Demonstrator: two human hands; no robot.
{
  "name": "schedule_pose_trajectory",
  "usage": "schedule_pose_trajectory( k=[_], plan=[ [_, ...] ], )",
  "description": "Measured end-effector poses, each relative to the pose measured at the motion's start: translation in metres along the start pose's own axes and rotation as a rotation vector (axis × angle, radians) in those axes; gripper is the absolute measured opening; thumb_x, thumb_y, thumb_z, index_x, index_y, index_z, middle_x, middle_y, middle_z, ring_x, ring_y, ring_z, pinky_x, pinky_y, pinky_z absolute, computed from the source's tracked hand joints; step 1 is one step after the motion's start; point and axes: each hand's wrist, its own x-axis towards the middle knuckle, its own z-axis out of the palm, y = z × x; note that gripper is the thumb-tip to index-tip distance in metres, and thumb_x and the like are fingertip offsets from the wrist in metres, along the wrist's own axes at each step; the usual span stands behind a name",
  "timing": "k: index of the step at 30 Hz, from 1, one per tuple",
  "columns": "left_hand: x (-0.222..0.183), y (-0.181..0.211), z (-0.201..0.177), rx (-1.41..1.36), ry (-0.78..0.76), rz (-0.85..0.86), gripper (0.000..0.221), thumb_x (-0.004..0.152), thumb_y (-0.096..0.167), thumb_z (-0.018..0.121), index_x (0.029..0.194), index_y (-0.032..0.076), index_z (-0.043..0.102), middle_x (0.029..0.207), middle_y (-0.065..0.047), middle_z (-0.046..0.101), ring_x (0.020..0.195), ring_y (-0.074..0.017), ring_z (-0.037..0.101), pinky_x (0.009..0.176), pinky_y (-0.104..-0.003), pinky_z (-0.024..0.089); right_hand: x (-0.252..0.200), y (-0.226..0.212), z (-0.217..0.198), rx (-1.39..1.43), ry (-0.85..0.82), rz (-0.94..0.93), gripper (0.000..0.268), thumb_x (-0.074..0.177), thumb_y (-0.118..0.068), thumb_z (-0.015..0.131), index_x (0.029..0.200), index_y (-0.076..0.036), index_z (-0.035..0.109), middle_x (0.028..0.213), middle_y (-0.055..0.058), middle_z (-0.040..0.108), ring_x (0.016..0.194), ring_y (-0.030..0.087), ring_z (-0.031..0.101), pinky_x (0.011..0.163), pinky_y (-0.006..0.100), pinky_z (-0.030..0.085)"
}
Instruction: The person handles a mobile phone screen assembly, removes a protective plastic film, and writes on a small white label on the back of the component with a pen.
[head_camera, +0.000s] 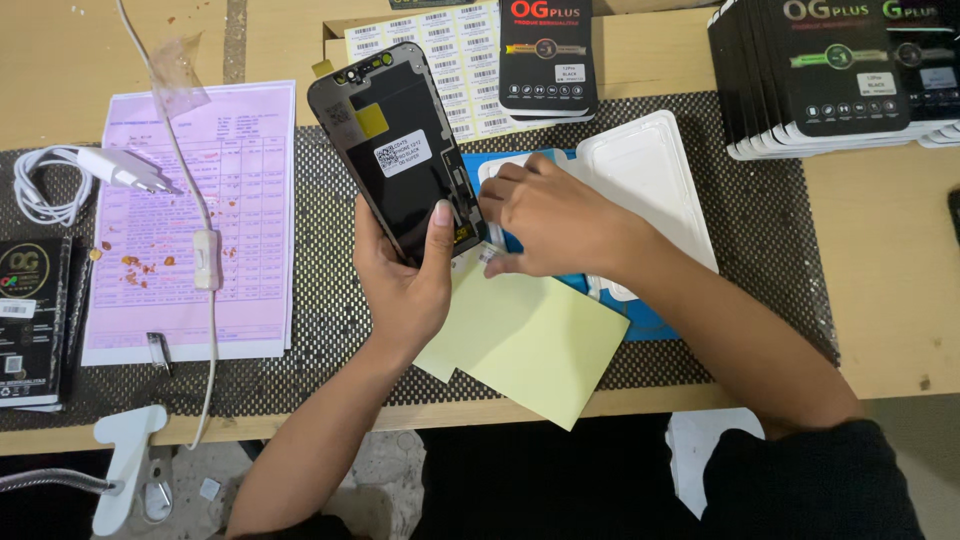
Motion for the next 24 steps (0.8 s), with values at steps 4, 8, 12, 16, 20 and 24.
schedule_pose_trajectory(
  k=[4,8,12,16,20,24],
  plan=[
    [0.0,0.002,0.001,0.016,0.003,0.016,0.02,0.102,0.002,0.062,0.12,0.006,0.052,0.089,-0.003,0.065,0.082,-0.0066,0.065,0.071,-0.027,0.059,-0.002,-0.006,0.001,-0.055,-0.036,0.001,0.061,0.086,-0.067,0.071,0.111,-0.012,0.076,0.12,0.008,0.071,0.116,0.03,0.063,0.105,0.053,0.043],
    [-0.002,0.001,0.0,0.011,0.007,0.031,0.02,0.102,0.002,0.062,0.12,0.004,0.052,0.092,-0.005,0.066,0.086,-0.0105,0.068,0.076,-0.029,0.06,0.0,-0.01,0.022,-0.159,0.03,-0.013,0.043,0.086,-0.058,0.07,0.085,-0.016,0.079,0.106,0.003,0.07,0.109,0.027,0.064,0.098,0.048,0.045],
    [-0.003,-0.004,-0.002,0.003,0.007,0.052,0.02,0.102,0.001,0.062,0.119,0.004,0.052,0.093,-0.005,0.065,0.087,-0.0113,0.068,0.078,-0.03,0.06,0.002,-0.015,0.033,-0.208,0.107,-0.012,0.038,0.084,-0.058,0.071,0.078,-0.021,0.079,0.101,0.0,0.067,0.109,0.024,0.064,0.095,0.043,0.045],
    [-0.006,-0.005,-0.001,0.003,-0.003,0.061,0.021,0.102,0.001,0.061,0.12,0.002,0.052,0.096,-0.007,0.065,0.093,-0.0128,0.068,0.084,-0.034,0.061,0.002,-0.016,0.026,-0.18,0.1,-0.008,0.045,0.083,-0.056,0.075,0.073,-0.013,0.075,0.095,0.005,0.064,0.108,0.027,0.063,0.091,0.041,0.045],
    [-0.007,-0.005,0.0,-0.008,-0.005,0.056,0.021,0.102,0.001,0.062,0.12,0.003,0.052,0.095,-0.004,0.063,0.093,-0.0092,0.065,0.084,-0.032,0.059,0.001,-0.018,0.022,-0.135,0.08,0.011,0.042,0.083,-0.051,0.076,0.073,-0.011,0.074,0.1,0.005,0.063,0.119,0.027,0.059,0.094,0.042,0.044],
    [-0.006,-0.005,-0.002,0.012,-0.012,0.067,0.02,0.102,0.002,0.061,0.12,0.003,0.051,0.094,-0.004,0.062,0.092,-0.01,0.065,0.083,-0.032,0.06,0.002,-0.016,0.021,-0.108,0.089,-0.005,0.041,0.084,-0.049,0.076,0.072,-0.01,0.074,0.102,0.006,0.061,0.118,0.029,0.058,0.093,0.042,0.044]
  ],
)
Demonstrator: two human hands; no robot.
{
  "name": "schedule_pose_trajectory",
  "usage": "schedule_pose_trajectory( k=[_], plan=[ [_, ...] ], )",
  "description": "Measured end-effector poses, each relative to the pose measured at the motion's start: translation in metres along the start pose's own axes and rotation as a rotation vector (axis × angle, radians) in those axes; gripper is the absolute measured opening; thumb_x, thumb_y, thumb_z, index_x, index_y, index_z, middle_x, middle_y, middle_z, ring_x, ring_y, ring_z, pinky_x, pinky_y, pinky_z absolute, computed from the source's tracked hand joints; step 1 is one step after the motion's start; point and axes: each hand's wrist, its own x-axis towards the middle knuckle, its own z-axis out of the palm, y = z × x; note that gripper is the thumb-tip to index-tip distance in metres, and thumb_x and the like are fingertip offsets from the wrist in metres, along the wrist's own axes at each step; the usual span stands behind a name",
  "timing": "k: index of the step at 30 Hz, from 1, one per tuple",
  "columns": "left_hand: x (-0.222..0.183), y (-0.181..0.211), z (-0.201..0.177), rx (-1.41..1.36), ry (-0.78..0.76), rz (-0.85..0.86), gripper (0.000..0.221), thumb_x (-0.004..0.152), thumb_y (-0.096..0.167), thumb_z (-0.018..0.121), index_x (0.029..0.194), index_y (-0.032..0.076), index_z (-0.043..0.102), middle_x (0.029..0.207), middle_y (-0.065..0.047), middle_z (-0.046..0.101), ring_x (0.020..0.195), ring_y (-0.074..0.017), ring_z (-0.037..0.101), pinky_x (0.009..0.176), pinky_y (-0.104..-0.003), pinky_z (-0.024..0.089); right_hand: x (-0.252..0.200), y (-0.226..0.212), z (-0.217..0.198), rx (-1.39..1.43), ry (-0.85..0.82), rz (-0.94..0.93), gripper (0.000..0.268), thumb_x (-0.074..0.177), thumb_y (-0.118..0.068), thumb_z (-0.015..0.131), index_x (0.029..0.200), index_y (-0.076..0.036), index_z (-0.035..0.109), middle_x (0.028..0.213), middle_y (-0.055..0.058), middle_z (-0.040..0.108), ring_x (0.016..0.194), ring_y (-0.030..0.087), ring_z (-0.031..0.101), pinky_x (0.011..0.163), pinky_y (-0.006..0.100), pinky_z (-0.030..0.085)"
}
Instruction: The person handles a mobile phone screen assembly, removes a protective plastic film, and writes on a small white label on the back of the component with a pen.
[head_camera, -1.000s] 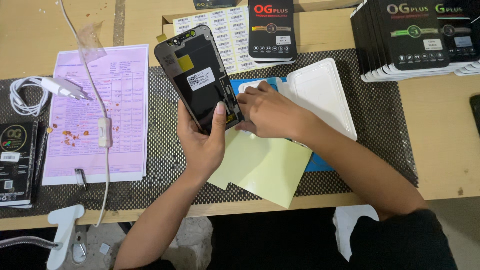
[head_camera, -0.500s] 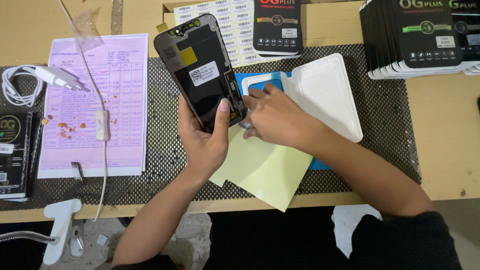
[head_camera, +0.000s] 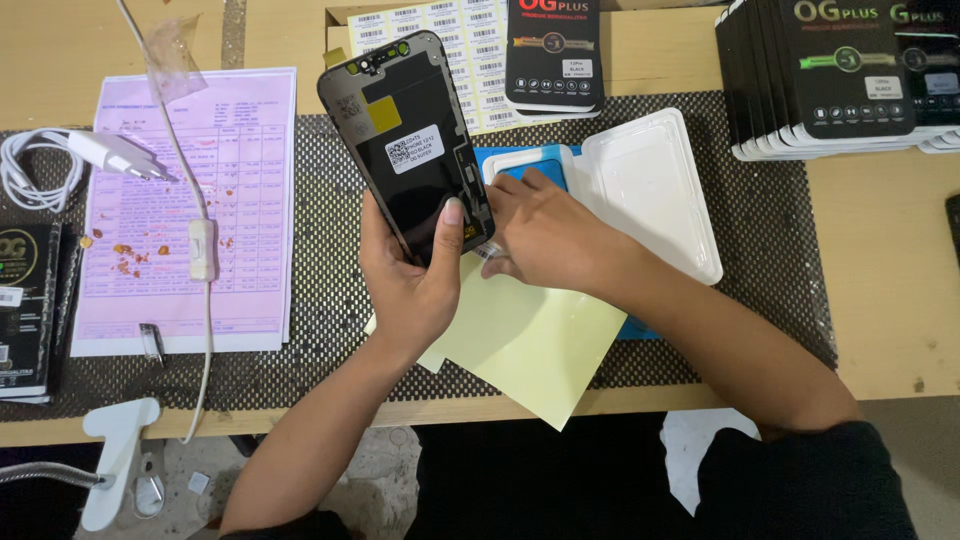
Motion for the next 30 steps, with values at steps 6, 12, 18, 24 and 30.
schedule_pose_trajectory(
  k=[6,12,18,24,30],
  plan=[
    [0.002,-0.002,-0.001,0.012,0.0,0.006,0.02,0.102,0.003,0.061,0.12,0.003,0.051,0.095,-0.005,0.063,0.091,-0.0112,0.066,0.082,-0.032,0.06,-0.001,-0.007,-0.02,-0.046,-0.018,-0.016,0.045,0.088,-0.052,0.076,0.08,-0.008,0.076,0.102,0.006,0.065,0.119,0.027,0.06,0.093,0.041,0.045],
    [0.004,0.005,0.002,-0.054,0.01,-0.066,0.021,0.104,0.004,0.061,0.122,0.007,0.051,0.096,0.0,0.061,0.094,-0.0046,0.061,0.082,-0.026,0.057,-0.003,0.0,-0.042,0.28,-0.157,-0.066,0.032,0.095,-0.036,0.073,0.095,-0.004,0.08,0.1,0.014,0.075,0.118,0.033,0.069,0.101,0.045,0.05],
    [0.005,0.004,0.0,-0.062,0.007,-0.099,0.021,0.105,0.007,0.061,0.124,0.007,0.051,0.101,0.001,0.062,0.095,-0.0041,0.06,0.082,-0.027,0.058,-0.012,0.007,-0.075,0.541,-0.288,0.016,0.035,0.097,-0.035,0.066,0.104,-0.002,0.074,0.105,0.024,0.077,0.115,0.044,0.069,0.104,0.055,0.052],
    [0.001,-0.01,0.0,-0.121,-0.025,-0.182,0.028,0.102,0.009,0.063,0.127,0.005,0.051,0.109,-0.003,0.066,0.101,-0.0093,0.063,0.09,-0.032,0.058,-0.045,0.029,-0.058,0.956,0.208,-0.003,0.009,0.091,-0.01,0.074,0.091,-0.011,0.064,0.081,0.006,0.074,0.081,0.025,0.074,0.083,0.043,0.059],
    [-0.007,0.006,0.008,-0.17,-0.139,-0.262,0.03,0.1,0.007,0.065,0.127,0.006,0.054,0.111,-0.006,0.071,0.104,-0.0107,0.064,0.092,-0.034,0.059,-0.086,0.028,-0.056,0.971,0.45,0.023,0.013,0.097,-0.001,0.066,0.107,-0.005,0.072,0.087,0.007,0.07,0.079,0.021,0.064,0.078,0.038,0.056]
  ],
)
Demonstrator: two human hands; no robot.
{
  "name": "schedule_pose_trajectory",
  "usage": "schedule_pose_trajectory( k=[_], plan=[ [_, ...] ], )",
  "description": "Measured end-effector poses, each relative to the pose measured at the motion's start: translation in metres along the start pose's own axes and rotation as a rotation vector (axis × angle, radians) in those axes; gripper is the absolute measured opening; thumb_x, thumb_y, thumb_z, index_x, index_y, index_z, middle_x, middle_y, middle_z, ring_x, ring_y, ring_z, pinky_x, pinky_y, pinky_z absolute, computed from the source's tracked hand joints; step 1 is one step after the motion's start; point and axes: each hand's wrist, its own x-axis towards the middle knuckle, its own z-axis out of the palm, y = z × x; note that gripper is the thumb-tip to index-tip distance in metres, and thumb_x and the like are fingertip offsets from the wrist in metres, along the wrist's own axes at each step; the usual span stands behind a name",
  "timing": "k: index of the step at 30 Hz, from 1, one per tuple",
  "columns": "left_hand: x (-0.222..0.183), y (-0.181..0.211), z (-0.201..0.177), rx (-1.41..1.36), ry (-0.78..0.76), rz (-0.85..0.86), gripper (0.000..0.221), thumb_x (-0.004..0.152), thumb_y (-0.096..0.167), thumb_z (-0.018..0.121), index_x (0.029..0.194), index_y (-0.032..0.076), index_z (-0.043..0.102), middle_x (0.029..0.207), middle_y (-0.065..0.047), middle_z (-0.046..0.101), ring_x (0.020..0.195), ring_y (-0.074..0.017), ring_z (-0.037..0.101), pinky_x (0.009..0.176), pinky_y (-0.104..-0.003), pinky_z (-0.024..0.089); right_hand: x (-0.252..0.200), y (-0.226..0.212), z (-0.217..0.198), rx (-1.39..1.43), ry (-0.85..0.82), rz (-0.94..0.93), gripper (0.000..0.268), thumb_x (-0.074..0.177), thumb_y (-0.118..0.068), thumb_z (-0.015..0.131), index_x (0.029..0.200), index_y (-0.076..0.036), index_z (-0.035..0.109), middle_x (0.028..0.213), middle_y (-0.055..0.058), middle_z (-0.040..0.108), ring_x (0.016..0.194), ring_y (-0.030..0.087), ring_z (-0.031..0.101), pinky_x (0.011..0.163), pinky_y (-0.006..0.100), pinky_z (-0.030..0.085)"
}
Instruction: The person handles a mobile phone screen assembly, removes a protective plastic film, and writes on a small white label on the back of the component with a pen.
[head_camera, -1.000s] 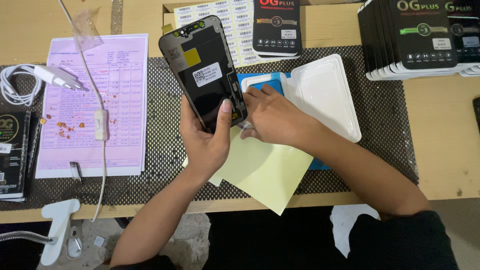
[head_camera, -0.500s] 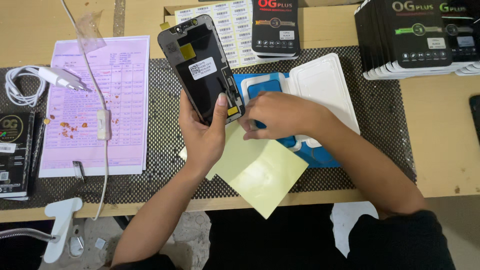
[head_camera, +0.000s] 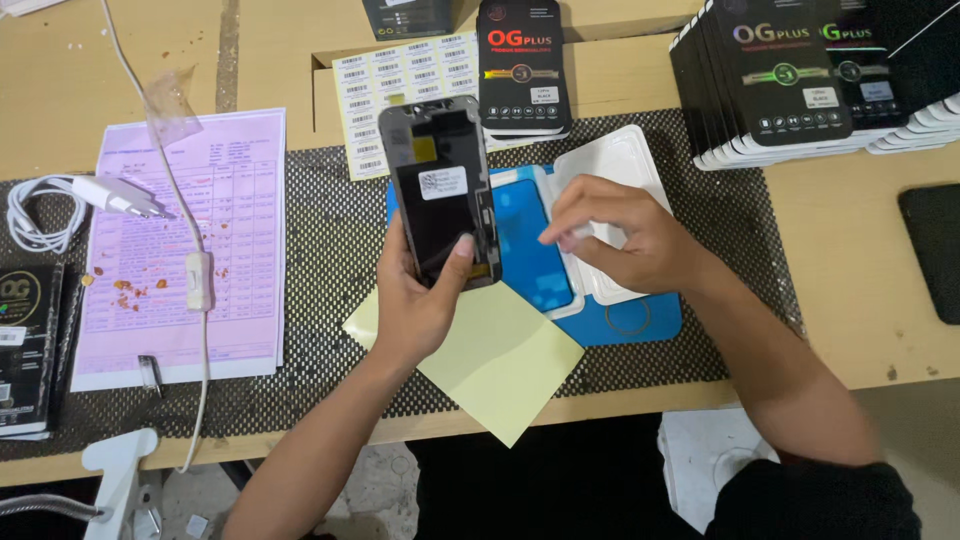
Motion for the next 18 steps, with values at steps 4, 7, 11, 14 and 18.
schedule_pose_trajectory(
  k=[4,7,11,14,18],
  plan=[
    [-0.005,-0.008,0.008,0.027,-0.066,-0.013,0.027,0.095,0.007,0.071,0.119,0.004,0.057,0.097,-0.009,0.071,0.093,-0.0118,0.067,0.08,-0.033,0.061,-0.012,0.002,0.001,-0.012,0.097,-0.081,0.021,0.101,-0.002,0.057,0.114,-0.004,0.075,0.091,0.01,0.069,0.077,0.019,0.065,0.073,0.037,0.056],
    [-0.007,-0.016,0.013,0.074,-0.088,0.007,0.03,0.09,0.007,0.077,0.114,0.002,0.059,0.092,-0.014,0.072,0.088,-0.0136,0.068,0.074,-0.034,0.061,-0.017,0.004,0.009,-0.025,0.142,-0.063,0.026,0.099,-0.003,0.063,0.124,0.0,0.068,0.09,0.01,0.072,0.075,0.02,0.066,0.073,0.038,0.057],
    [-0.012,-0.028,0.016,0.099,-0.099,-0.009,0.04,0.079,0.007,0.088,0.109,0.001,0.061,0.086,-0.014,0.074,0.082,-0.0121,0.069,0.069,-0.033,0.061,-0.014,-0.007,0.012,-0.041,0.201,-0.007,0.012,0.095,-0.009,0.073,0.106,-0.005,0.074,0.077,0.004,0.074,0.068,0.017,0.067,0.07,0.035,0.058],
    [-0.015,-0.024,0.022,0.144,-0.078,-0.003,0.038,0.077,0.009,0.091,0.1,0.001,0.063,0.074,-0.012,0.072,0.066,-0.0102,0.064,0.056,-0.029,0.055,-0.011,-0.012,0.011,-0.059,0.192,-0.089,0.015,0.101,-0.01,0.063,0.107,-0.006,0.076,0.09,0.008,0.074,0.066,0.018,0.065,0.065,0.034,0.056],
    [-0.018,-0.033,0.025,0.22,-0.06,0.033,0.037,0.075,0.012,0.093,0.095,0.001,0.064,0.069,-0.013,0.071,0.059,-0.0131,0.067,0.049,-0.027,0.051,-0.014,-0.012,0.019,-0.097,0.201,-0.094,0.017,0.103,-0.008,0.062,0.108,-0.008,0.078,0.094,0.007,0.073,0.064,0.017,0.064,0.063,0.033,0.055]
  ],
)
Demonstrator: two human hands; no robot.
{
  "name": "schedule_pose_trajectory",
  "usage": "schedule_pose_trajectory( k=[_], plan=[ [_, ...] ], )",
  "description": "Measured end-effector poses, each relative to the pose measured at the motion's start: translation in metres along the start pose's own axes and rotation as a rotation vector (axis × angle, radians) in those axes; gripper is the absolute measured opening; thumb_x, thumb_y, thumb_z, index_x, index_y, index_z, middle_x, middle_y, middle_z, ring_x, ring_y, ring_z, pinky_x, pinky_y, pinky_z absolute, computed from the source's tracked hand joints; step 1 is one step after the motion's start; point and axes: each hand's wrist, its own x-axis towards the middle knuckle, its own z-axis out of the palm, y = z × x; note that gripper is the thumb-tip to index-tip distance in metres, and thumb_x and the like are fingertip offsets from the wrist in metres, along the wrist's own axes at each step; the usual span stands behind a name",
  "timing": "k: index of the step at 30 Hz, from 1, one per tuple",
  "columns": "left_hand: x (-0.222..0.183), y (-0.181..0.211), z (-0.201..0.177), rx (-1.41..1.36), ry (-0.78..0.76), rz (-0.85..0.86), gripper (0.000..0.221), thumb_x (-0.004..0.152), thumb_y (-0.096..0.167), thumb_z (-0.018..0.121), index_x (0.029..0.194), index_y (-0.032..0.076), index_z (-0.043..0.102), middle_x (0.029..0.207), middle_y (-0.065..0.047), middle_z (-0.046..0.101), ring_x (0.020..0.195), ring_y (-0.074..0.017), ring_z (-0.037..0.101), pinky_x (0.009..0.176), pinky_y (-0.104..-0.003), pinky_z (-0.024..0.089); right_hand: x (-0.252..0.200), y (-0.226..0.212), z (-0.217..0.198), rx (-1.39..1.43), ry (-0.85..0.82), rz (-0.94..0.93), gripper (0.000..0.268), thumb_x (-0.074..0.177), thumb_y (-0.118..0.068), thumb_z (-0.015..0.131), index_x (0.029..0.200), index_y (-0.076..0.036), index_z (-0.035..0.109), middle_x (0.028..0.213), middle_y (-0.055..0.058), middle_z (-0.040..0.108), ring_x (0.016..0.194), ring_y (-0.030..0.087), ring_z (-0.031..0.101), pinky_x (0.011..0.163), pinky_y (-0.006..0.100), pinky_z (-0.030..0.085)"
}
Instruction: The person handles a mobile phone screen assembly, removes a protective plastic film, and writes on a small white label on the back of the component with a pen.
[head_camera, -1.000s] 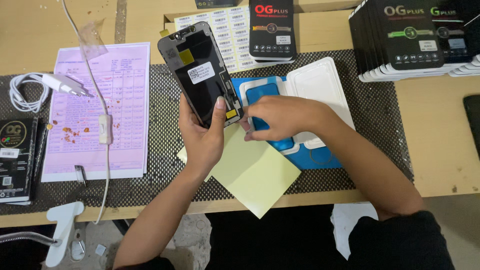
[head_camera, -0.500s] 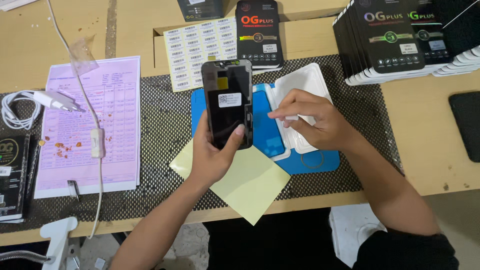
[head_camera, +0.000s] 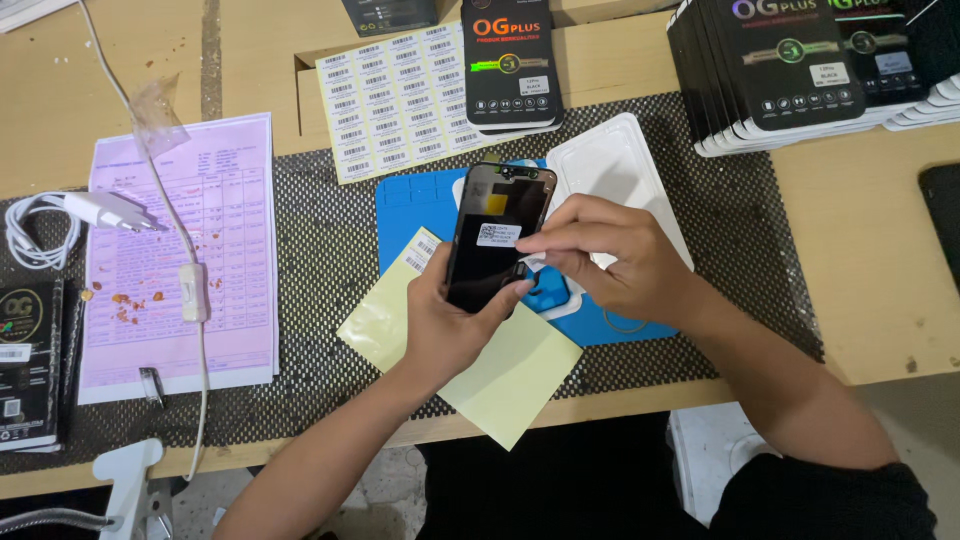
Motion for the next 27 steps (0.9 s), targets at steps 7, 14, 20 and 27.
schedule_pose_trajectory(
  k=[7,14,20,27],
  plan=[
    [-0.002,0.008,0.004,0.069,-0.011,0.075,0.032,0.077,0.011,0.091,0.088,0.002,0.063,0.062,-0.014,0.068,0.05,-0.0141,0.063,0.041,-0.023,0.042,-0.001,-0.006,0.006,-0.213,0.016,-0.043,0.018,0.102,-0.007,0.06,0.11,-0.008,0.076,0.096,0.006,0.072,0.059,0.019,0.065,0.057,0.032,0.057],
    [-0.007,0.004,0.005,0.038,-0.011,0.1,0.03,0.079,0.006,0.088,0.094,0.002,0.062,0.061,-0.015,0.064,0.048,-0.0147,0.057,0.041,-0.024,0.04,-0.001,-0.008,0.012,-0.297,-0.066,-0.107,0.024,0.101,-0.01,0.066,0.124,-0.006,0.072,0.083,0.008,0.073,0.052,0.023,0.064,0.052,0.035,0.056],
    [-0.014,-0.002,0.008,0.081,-0.023,0.161,0.032,0.08,0.005,0.086,0.1,0.0,0.061,0.063,-0.014,0.064,0.047,-0.021,0.06,0.041,-0.026,0.041,-0.01,0.001,0.023,-0.404,0.036,-0.043,0.021,0.09,-0.012,0.081,0.105,-0.01,0.066,0.072,-0.002,0.072,0.049,0.019,0.063,0.052,0.031,0.054],
    [-0.014,0.002,0.006,0.134,-0.005,0.205,0.03,0.082,0.004,0.084,0.1,-0.001,0.06,0.063,-0.013,0.063,0.047,-0.0234,0.061,0.041,-0.028,0.041,-0.014,-0.002,0.029,-0.468,0.221,-0.04,0.04,0.08,-0.014,0.094,0.089,-0.009,0.055,0.059,0.0,0.064,0.045,0.017,0.058,0.05,0.026,0.05]
  ],
)
